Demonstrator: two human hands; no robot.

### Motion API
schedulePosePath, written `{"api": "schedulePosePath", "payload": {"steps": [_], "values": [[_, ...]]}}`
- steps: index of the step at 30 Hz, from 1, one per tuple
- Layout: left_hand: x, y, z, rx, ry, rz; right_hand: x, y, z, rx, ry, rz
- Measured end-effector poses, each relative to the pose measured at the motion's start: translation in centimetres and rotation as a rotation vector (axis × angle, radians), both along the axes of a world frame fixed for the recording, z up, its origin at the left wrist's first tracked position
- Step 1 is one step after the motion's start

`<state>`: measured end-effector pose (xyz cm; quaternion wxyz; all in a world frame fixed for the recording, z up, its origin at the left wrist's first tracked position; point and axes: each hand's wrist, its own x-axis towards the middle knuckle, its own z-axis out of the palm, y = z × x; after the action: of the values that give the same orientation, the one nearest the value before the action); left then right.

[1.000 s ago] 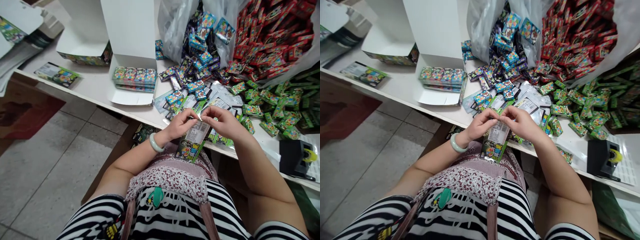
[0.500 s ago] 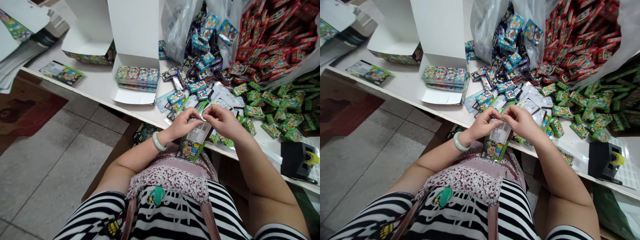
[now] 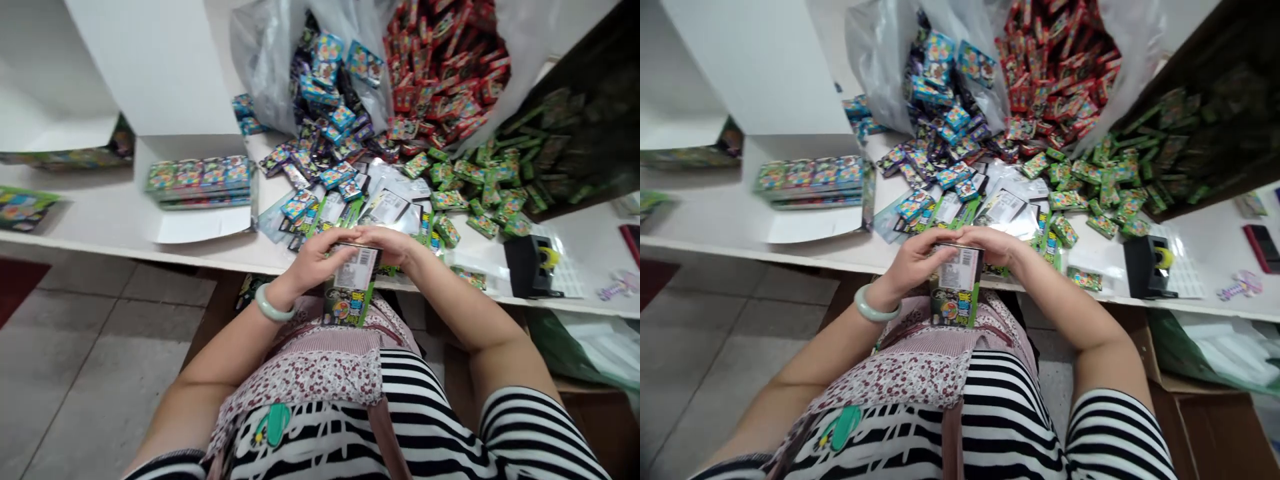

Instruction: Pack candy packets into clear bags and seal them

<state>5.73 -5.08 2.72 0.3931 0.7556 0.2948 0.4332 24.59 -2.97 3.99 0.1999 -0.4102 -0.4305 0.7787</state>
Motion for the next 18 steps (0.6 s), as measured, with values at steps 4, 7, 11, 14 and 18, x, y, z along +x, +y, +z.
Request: {"api": "schedulePosePath", "payload": {"steps": [4,7,11,14,18], "values": [[-1.2,0.6,0.1,-0.112,0.026,0.164,2.0,-0.3,0.3,0.09,-0.071,-0.069],[-3.2,2.0,-0.8,-0.234,-0.142,0.531,7.2,-0.4,0.3,0.439,-0.345,-0.227],[-5.0,3.6,-2.6,-0.422,-0.508,0.793,17.2,-0.4,-1.2,0.696,-0.903,-0.59],[-4.7,3.6,-3.9,-0.535,-0.455,0.746,22.3,-0.7,-2.9,0.51,-1.115,-0.529],[-4.5,2.5,-5.5,-0.541,-0.259,0.585,23.6,-1.2,-4.6,0.425,-1.077,-0.476]]}}
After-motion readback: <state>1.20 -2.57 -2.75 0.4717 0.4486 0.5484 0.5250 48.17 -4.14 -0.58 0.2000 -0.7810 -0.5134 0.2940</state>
